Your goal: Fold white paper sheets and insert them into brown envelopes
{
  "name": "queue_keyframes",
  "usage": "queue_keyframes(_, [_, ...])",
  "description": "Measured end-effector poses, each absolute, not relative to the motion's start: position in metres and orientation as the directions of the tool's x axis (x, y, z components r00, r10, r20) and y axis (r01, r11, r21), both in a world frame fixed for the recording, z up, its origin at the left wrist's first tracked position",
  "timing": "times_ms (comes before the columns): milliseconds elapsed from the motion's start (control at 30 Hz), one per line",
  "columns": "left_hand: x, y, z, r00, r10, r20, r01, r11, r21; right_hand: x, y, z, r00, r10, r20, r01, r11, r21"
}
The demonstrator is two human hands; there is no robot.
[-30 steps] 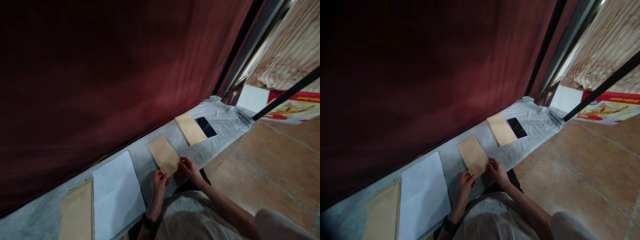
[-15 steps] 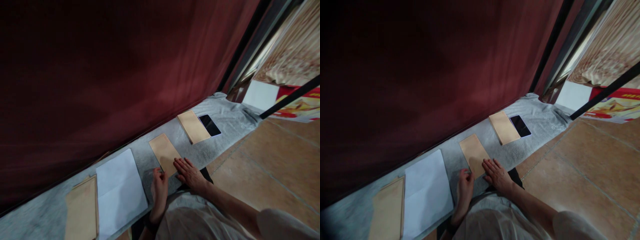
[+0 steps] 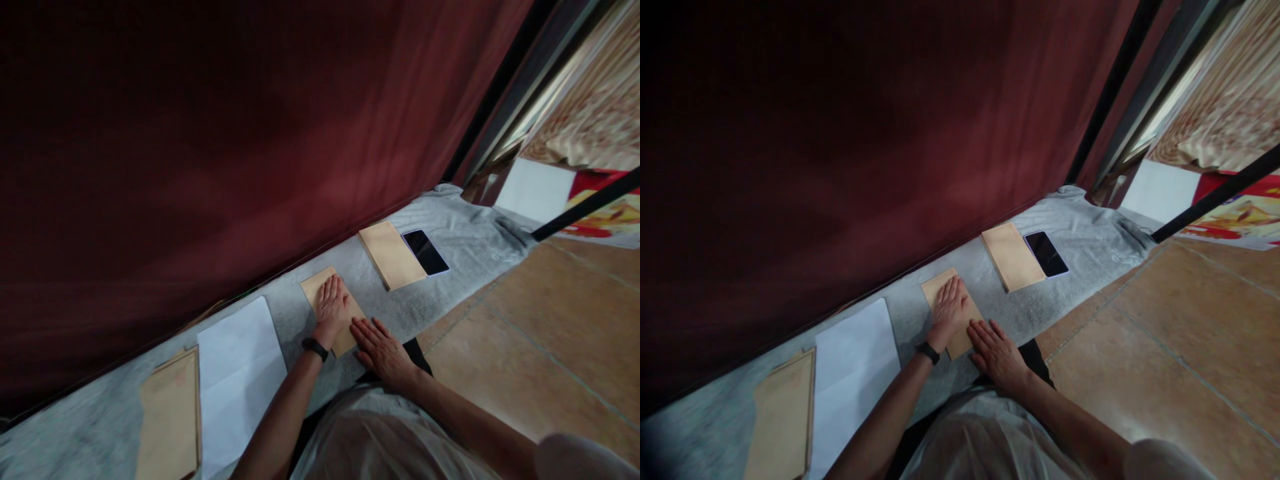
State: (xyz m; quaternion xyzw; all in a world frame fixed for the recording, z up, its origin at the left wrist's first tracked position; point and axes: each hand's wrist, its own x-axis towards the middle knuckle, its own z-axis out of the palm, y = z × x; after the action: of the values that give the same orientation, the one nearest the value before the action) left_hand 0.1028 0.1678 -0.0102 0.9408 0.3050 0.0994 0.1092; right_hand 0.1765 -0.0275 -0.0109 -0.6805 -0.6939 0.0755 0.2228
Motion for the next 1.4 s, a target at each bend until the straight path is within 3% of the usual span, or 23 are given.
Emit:
queue_keyframes(267, [0.084, 0.150, -0.005, 0.827, 0.557, 0.076, 0.532, -0.819, 0.213, 0.180, -0.026, -0.011, 0.026, 0.982, 0.188, 0.895, 0.061, -0.442])
queue_keyframes(500, [0.005, 0.070, -0.014, 0.856, 0.511, 0.081, 0.492, -0.853, 0.174, 0.179, -0.021, -0.016, 0.397, 0.902, 0.170, 0.839, -0.282, -0.465])
queue_keyframes(633, [-0.005, 0.062, -0.021, 0.845, 0.525, 0.096, 0.508, -0.846, 0.162, 0.181, -0.010, -0.011, 0.437, 0.887, 0.147, 0.758, -0.275, -0.592])
queue_keyframes(800, [-0.002, 0.066, -0.024, 0.837, 0.540, 0.087, 0.515, -0.832, 0.208, 0.183, -0.002, -0.010, 0.511, 0.855, -0.088, 0.317, -0.283, -0.905])
queue_keyframes(933, [-0.005, 0.068, -0.026, 0.812, 0.566, 0.143, 0.505, -0.804, 0.313, 0.176, 0.001, -0.013, 0.526, 0.801, -0.287, -0.087, -0.285, -0.954])
queue_keyframes(1033, [-0.008, 0.068, -0.028, 0.738, 0.646, 0.197, 0.527, -0.733, 0.429, 0.177, 0.007, -0.010, 0.540, 0.770, -0.340, -0.300, -0.201, -0.932])
queue_keyframes(1167, [-0.009, 0.071, -0.033, 0.695, 0.682, 0.229, 0.530, -0.700, 0.479, 0.209, 0.016, 0.002, 0.651, 0.707, -0.274, -0.314, -0.078, -0.946])
queue_keyframes(1400, [-0.007, 0.076, -0.040, 0.771, 0.576, 0.272, 0.464, -0.801, 0.379, 0.303, 0.010, 0.013, 0.851, 0.494, -0.180, -0.179, -0.050, -0.983])
